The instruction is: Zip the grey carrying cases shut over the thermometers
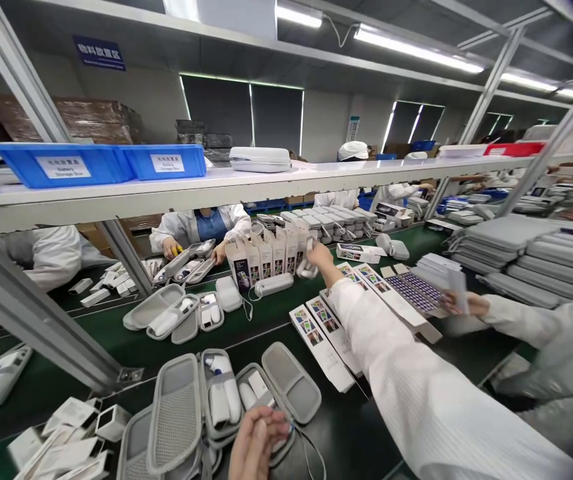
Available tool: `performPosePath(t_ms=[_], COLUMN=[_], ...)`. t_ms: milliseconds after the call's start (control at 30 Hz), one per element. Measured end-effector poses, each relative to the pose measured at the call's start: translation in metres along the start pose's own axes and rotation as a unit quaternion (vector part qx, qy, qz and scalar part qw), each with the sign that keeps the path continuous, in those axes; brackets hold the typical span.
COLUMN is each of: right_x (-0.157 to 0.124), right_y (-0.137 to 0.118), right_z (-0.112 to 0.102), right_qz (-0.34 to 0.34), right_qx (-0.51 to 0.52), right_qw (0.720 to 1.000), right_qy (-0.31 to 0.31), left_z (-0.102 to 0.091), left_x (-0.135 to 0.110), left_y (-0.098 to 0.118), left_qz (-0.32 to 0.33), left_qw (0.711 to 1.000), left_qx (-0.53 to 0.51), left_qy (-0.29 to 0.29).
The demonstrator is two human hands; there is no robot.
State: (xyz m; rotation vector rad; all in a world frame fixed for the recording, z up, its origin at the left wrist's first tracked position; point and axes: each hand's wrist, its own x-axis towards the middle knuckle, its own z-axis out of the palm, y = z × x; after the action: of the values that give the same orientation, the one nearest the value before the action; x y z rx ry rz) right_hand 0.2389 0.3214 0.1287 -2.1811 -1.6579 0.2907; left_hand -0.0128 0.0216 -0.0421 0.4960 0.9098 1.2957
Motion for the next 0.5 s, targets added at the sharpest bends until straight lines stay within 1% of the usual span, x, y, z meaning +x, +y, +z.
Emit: performPosePath(t_ms=[67, 133, 167, 200, 233, 267, 300, 367, 400, 433, 500], right_x=[-0.034, -0.081, -0.109, -0.138, -0.167, -0.194, -0.220, -0.264, -0.281, -0.295, -0.315], right_y=[-0.005, -0.014, -0.018, -0.022, -0.026, -0.030, -0.033, -0.040, -0.043, -0.045, -0.047], right_z=[-0.011, -0.016, -0.017, -0.017, -0.017, -0.016, -0.015, -0.010, -0.006, -0.001, 0.010], right_qz=[-0.039, -0.116, -0.169, -0.259, -0.340, -0.392, -0.424, -0.474, -0.491, -0.509, -0.534], right_qx=[0.042, 0.095, 0.127, 0.194, 0.245, 0.267, 0.278, 0.275, 0.271, 0.270, 0.276], right_qw=[0.998, 0.987, 0.976, 0.945, 0.908, 0.880, 0.861, 0.828, 0.814, 0.797, 0.767], right_qy=[0.035, 0.055, 0.056, 0.051, 0.023, -0.014, -0.044, -0.119, -0.152, -0.183, -0.225], left_z=[0.009, 0.014, 0.014, 0.013, 0.011, 0.008, 0.004, -0.003, -0.006, -0.009, -0.016], left_x=[0.000, 0.001, 0.002, 0.001, 0.000, -0.003, -0.007, -0.018, -0.025, -0.032, -0.047], left_y=[0.008, 0.022, 0.031, 0.041, 0.051, 0.060, 0.067, 0.075, 0.075, 0.073, 0.063], left_qz=[0.015, 0.023, 0.025, 0.029, 0.032, 0.030, 0.026, 0.018, 0.023, 0.033, 0.064], left_qw=[0.999, 0.998, 0.997, 0.996, 0.995, 0.996, 0.996, 0.996, 0.996, 0.996, 0.993], left_qx=[0.009, 0.013, 0.008, -0.002, -0.014, -0.026, -0.037, -0.052, -0.061, -0.070, -0.090], left_qy=[-0.029, -0.063, -0.078, -0.088, -0.090, -0.086, -0.080, -0.068, -0.061, -0.053, -0.028])
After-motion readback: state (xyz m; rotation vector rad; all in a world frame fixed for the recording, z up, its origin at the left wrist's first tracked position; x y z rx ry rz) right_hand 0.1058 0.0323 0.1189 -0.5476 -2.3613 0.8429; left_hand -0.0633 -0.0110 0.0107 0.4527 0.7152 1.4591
